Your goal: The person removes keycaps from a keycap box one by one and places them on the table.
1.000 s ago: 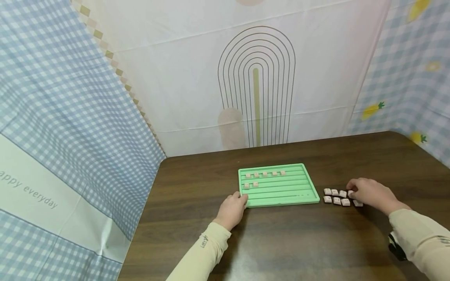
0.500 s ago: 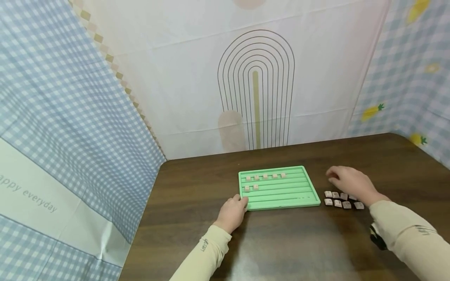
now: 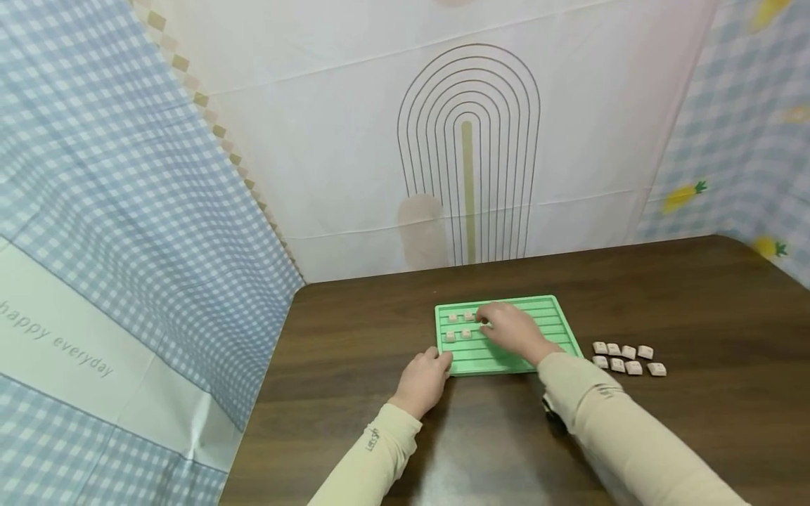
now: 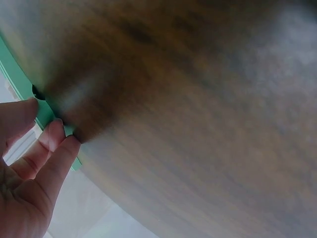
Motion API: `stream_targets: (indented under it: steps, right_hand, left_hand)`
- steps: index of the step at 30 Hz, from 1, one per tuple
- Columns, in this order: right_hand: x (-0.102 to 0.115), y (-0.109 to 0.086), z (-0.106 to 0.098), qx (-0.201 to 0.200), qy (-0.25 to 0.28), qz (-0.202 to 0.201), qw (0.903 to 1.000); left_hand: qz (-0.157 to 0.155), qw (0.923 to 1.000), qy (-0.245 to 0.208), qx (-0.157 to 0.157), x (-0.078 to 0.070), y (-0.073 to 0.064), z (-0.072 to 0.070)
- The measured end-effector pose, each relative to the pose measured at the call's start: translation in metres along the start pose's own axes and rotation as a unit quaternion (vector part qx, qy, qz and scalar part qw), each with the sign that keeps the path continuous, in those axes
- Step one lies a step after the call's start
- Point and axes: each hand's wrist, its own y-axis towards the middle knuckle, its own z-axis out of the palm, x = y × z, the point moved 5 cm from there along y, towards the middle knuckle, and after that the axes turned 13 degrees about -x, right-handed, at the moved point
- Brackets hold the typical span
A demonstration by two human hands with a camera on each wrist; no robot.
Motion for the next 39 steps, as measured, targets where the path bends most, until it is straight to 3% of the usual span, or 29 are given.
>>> stream_targets:
  steps: [10,30,34,39]
  right_hand:
    - [0.018,-0.003,0.027,0.004,-0.049,0.0,0.9988]
    - [0.026,0.005,0.026,0.007,-0.079,-0.024,0.9966]
    - [0.024,0.004,0.016,-0.005,-0.051,-0.018,0.9985]
    - [0.015,-0.005,-0.018,-0.02,-0.017,-0.015,0.9995]
  left_hand:
    - [0.015,0.9995,0.025,-0.013,-0.006,-0.001,0.0]
    - [0.013,0.9993,0.025,-0.026,0.0,-0.001,0.002]
    - [0.008,0.9995,0.022,-0.022,0.0,-0.001,0.002]
    - [0.007,0.9997,0.02,-0.016,0.001,-0.001,0.002]
